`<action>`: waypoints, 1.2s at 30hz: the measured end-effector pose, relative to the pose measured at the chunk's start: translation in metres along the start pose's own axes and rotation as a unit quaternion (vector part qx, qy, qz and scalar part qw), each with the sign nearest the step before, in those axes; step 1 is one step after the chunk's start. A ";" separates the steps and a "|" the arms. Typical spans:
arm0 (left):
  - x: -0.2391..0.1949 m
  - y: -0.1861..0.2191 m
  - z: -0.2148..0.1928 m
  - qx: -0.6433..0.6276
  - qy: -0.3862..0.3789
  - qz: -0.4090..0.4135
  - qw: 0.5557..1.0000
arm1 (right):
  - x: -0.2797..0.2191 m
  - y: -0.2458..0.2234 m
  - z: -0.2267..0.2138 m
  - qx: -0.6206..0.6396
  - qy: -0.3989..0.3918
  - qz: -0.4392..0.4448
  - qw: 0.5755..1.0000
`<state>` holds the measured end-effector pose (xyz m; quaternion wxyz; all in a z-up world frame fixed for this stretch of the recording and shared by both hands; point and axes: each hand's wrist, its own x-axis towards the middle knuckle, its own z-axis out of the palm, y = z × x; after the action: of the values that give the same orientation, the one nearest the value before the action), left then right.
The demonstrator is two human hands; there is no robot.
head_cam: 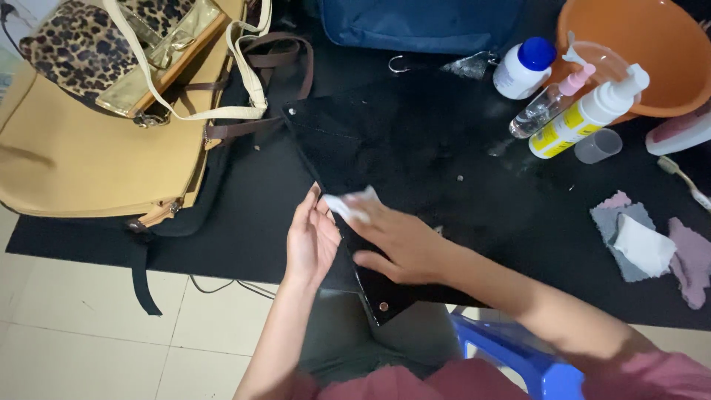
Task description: Cleaning and treating a piece of black leather using various liquids and wipes
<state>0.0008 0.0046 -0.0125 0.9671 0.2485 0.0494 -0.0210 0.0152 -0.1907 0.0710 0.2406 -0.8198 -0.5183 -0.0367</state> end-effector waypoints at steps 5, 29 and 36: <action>-0.004 0.004 0.014 0.008 -0.004 -0.004 1.000 | -0.030 0.045 -0.029 -0.017 -0.028 0.025 0.999; -0.015 0.017 0.041 -0.065 -0.031 -0.005 0.997 | -0.082 -0.041 -0.015 -0.056 -0.049 0.037 0.997; -0.020 0.020 0.043 -0.063 -0.026 -0.012 0.998 | -0.087 -0.098 -0.001 0.072 -0.007 0.024 0.997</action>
<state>-0.0138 0.0019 0.0364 0.9815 0.1860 0.0282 -0.0364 -0.1096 -0.2291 0.0795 0.2958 -0.8131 -0.5012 0.0122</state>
